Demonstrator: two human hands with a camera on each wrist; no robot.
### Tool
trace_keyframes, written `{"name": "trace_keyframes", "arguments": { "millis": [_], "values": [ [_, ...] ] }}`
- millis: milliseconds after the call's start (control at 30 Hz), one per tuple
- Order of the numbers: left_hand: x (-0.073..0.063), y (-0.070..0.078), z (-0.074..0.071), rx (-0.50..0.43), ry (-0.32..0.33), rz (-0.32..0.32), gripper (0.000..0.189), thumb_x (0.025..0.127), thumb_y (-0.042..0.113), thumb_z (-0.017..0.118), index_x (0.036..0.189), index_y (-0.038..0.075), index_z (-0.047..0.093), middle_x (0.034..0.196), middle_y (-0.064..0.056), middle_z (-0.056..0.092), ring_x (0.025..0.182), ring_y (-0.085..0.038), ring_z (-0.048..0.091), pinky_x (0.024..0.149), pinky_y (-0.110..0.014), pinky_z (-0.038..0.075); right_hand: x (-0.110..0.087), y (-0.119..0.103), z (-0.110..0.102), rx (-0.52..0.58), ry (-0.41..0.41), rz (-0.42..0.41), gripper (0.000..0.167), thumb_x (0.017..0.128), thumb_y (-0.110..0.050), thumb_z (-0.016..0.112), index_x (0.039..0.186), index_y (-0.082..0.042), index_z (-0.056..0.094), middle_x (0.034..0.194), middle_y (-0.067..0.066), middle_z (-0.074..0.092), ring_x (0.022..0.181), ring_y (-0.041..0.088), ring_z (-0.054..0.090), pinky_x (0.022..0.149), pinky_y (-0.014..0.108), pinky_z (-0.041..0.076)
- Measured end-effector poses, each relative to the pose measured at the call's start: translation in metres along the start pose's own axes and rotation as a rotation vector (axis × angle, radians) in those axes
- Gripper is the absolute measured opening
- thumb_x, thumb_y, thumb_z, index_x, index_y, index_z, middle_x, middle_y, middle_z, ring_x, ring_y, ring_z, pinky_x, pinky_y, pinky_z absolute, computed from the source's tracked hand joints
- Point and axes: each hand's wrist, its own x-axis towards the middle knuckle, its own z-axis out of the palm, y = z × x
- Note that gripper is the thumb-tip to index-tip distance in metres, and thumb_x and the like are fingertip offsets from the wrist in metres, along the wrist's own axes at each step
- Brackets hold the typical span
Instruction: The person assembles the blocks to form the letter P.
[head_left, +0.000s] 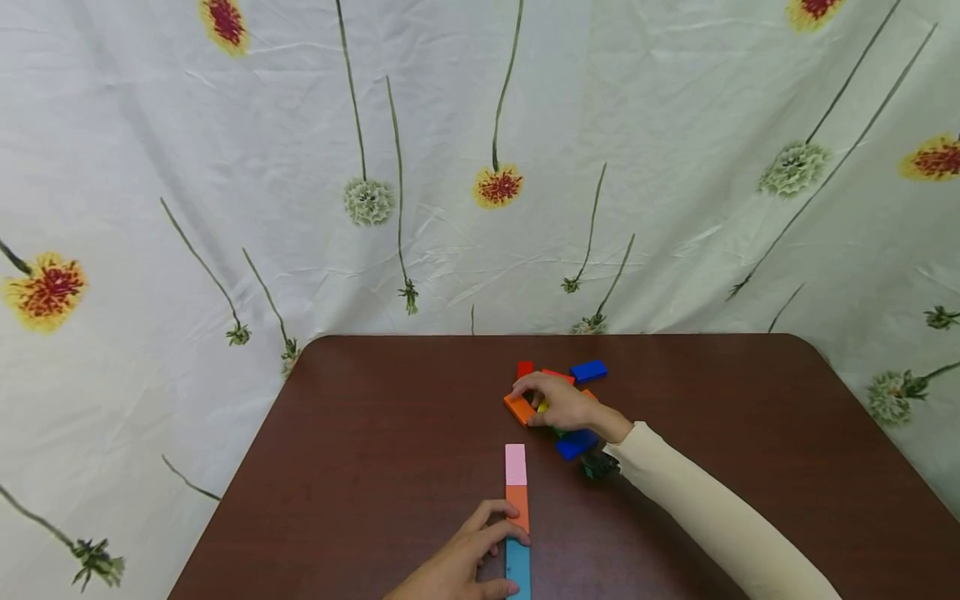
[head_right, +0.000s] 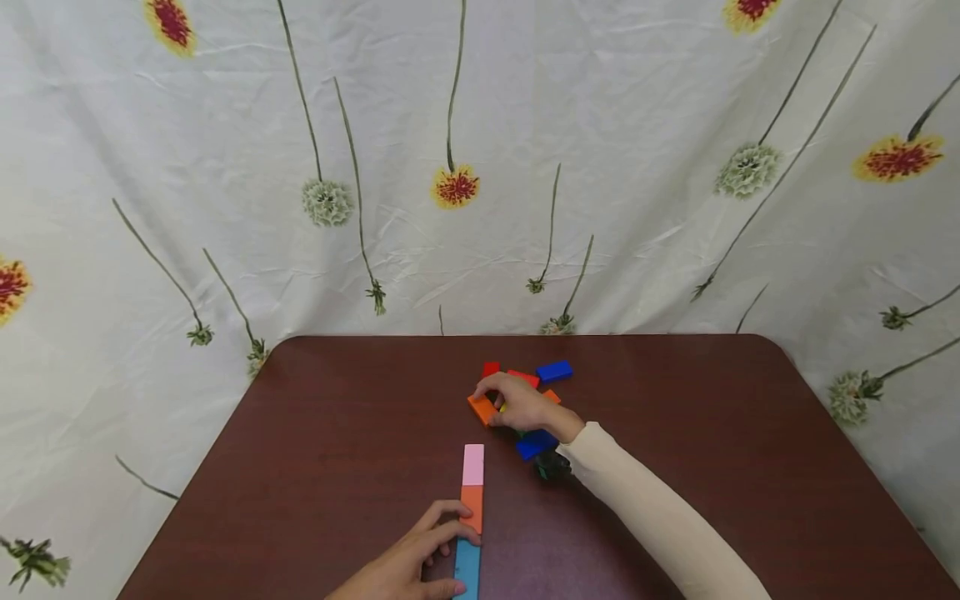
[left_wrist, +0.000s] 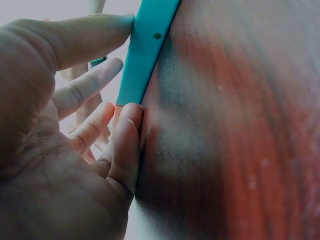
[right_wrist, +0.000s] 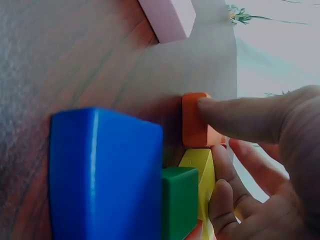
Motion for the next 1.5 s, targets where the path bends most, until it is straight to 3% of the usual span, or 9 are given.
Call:
{"name": "trace_keyframes", "arguments": {
  "millis": [233, 467, 700, 933, 1033, 1500],
  "values": [
    [0.000, 0.000, 0.000, 0.020, 0.018, 0.047, 0.036, 0.097, 0.029, 0.067, 0.130, 0.017, 0.058, 0.144, -0.013, 0.033, 0.097, -0.005, 0.043, 0.082, -0.020, 0.039, 0.001, -0.001, -0.001, -0.033, -0.032, 0.013, 0.041, 0.088, -0.001, 0.073, 0.128, 0.000, 0.063, 0.144, 0.023, 0.051, 0.096, 0.024, 0.059, 0.088, 0.034, 0.053],
    [-0.001, -0.001, 0.000, 0.024, 0.025, 0.061, 0.036, 0.096, 0.030, 0.068, 0.129, 0.017, 0.058, 0.143, -0.013, 0.034, 0.098, -0.004, 0.042, 0.082, -0.020, 0.040, 0.002, -0.005, 0.003, -0.105, -0.009, 0.014, 0.037, 0.089, -0.010, 0.077, 0.122, -0.003, 0.065, 0.137, 0.018, 0.057, 0.088, 0.020, 0.058, 0.080, 0.027, 0.051],
    [0.000, -0.001, 0.000, 0.033, 0.027, 0.077, 0.037, 0.096, 0.027, 0.070, 0.129, 0.016, 0.058, 0.143, -0.014, 0.034, 0.098, -0.004, 0.042, 0.082, -0.020, 0.040, 0.003, -0.006, 0.007, -0.137, 0.065, 0.011, 0.033, 0.086, -0.018, 0.080, 0.114, -0.007, 0.068, 0.118, 0.009, 0.066, 0.076, 0.010, 0.054, 0.070, 0.020, 0.047],
    [-0.001, 0.000, -0.001, 0.033, 0.032, 0.088, 0.037, 0.096, 0.029, 0.069, 0.129, 0.017, 0.058, 0.143, -0.011, 0.034, 0.100, -0.004, 0.043, 0.085, -0.020, 0.042, 0.001, -0.009, 0.009, -0.092, 0.068, 0.027, 0.035, 0.085, -0.025, 0.082, 0.114, -0.008, 0.071, 0.085, 0.001, 0.064, 0.066, 0.007, 0.049, 0.063, 0.022, 0.045],
    [-0.001, 0.000, 0.000, 0.026, 0.030, 0.086, 0.037, 0.096, 0.029, 0.069, 0.129, 0.017, 0.058, 0.143, -0.011, 0.034, 0.100, -0.004, 0.043, 0.085, -0.021, 0.042, -0.002, -0.009, 0.010, -0.098, 0.064, 0.034, 0.035, 0.084, -0.027, 0.082, 0.114, -0.010, 0.071, 0.078, -0.001, 0.061, 0.065, 0.007, 0.049, 0.062, 0.022, 0.045],
    [-0.002, -0.003, 0.001, 0.041, 0.037, 0.086, 0.036, 0.096, 0.029, 0.069, 0.128, 0.017, 0.058, 0.143, -0.011, 0.035, 0.099, -0.004, 0.043, 0.084, -0.021, 0.043, -0.002, -0.006, 0.016, -0.118, 0.050, 0.049, 0.039, 0.082, -0.032, 0.084, 0.113, -0.011, 0.072, 0.078, 0.002, 0.061, 0.065, 0.007, 0.048, 0.061, 0.021, 0.043]
  ]
}}
